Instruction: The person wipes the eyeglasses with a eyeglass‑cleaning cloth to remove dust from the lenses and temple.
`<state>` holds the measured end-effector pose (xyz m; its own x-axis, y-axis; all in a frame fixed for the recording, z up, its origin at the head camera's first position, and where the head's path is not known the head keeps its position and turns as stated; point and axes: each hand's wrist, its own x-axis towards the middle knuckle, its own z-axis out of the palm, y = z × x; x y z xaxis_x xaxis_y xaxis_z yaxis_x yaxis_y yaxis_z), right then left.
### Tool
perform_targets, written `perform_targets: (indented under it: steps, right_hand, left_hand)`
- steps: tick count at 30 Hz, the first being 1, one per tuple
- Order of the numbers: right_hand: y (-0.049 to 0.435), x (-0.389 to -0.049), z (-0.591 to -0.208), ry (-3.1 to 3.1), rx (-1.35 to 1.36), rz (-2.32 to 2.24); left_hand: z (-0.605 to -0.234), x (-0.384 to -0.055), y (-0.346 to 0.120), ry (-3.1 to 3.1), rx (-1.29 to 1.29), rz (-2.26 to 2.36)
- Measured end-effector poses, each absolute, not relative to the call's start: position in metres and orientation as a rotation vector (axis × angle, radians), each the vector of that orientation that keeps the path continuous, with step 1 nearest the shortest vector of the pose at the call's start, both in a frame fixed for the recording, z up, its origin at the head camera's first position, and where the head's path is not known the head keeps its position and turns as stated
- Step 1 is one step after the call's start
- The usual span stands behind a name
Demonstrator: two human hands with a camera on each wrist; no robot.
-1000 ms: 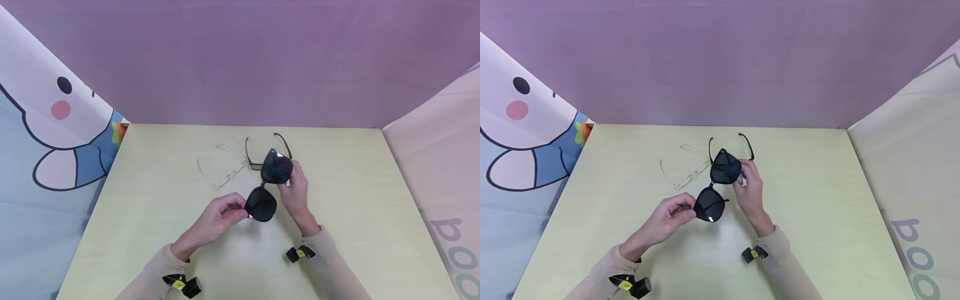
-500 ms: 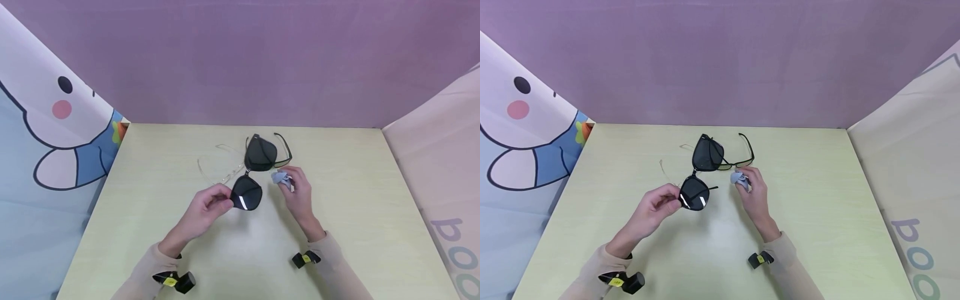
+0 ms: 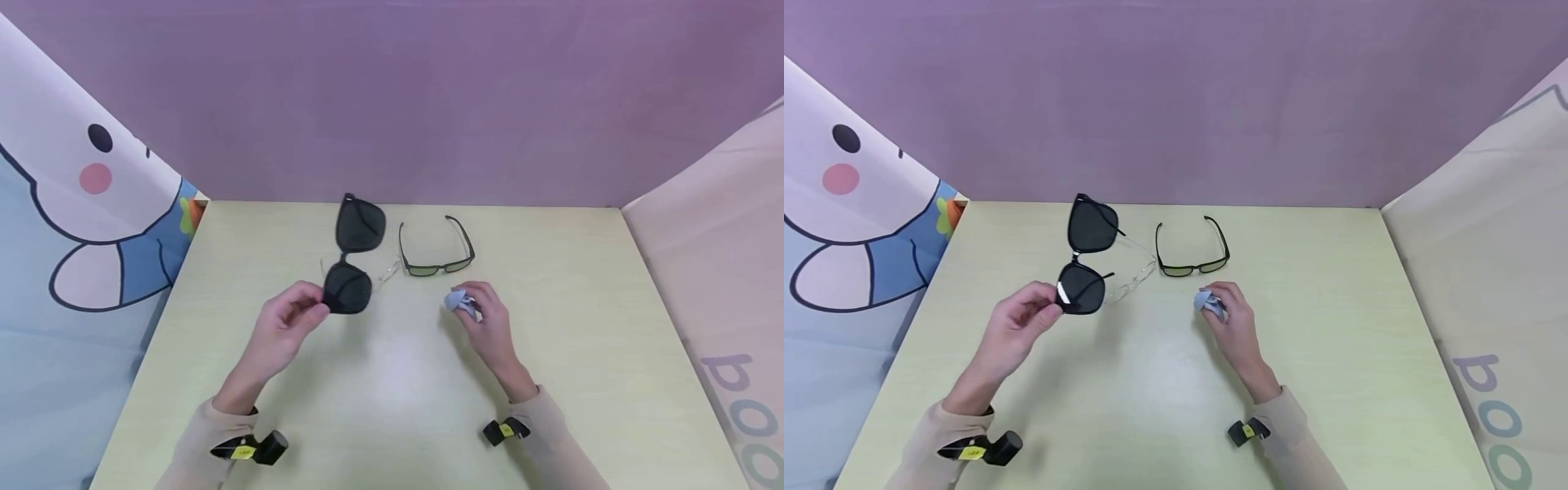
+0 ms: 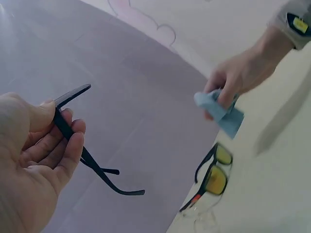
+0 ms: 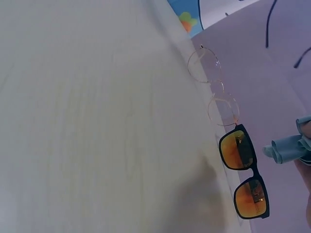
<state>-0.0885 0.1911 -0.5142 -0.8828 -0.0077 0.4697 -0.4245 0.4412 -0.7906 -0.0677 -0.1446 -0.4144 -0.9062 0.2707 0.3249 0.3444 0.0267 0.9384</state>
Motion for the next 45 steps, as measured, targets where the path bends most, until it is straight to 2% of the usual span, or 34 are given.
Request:
perform_targets:
  steps: [12, 23, 33, 45]
  right_hand:
    - [0.197, -0.082, -0.521, -2.391, 0.364, 1.437]
    - [0.198, -0.08, -0.527, -2.43, 0.387, 1.41]
    - [0.2, -0.08, -0.528, -2.496, 0.374, 1.382]
    - [0.198, -0.077, -0.528, -2.726, 0.409, 1.338]
  left_hand:
    - [-0.423, -0.082, -0.185, -2.473, -0.341, -1.514]
    - [-0.467, -0.107, -0.206, -2.722, -0.307, -0.933]
    - [-0.499, -0.124, -0.208, -2.742, -0.306, -0.82]
    - [-0.516, -0.136, -0.201, -2.793, -0.317, -0.764]
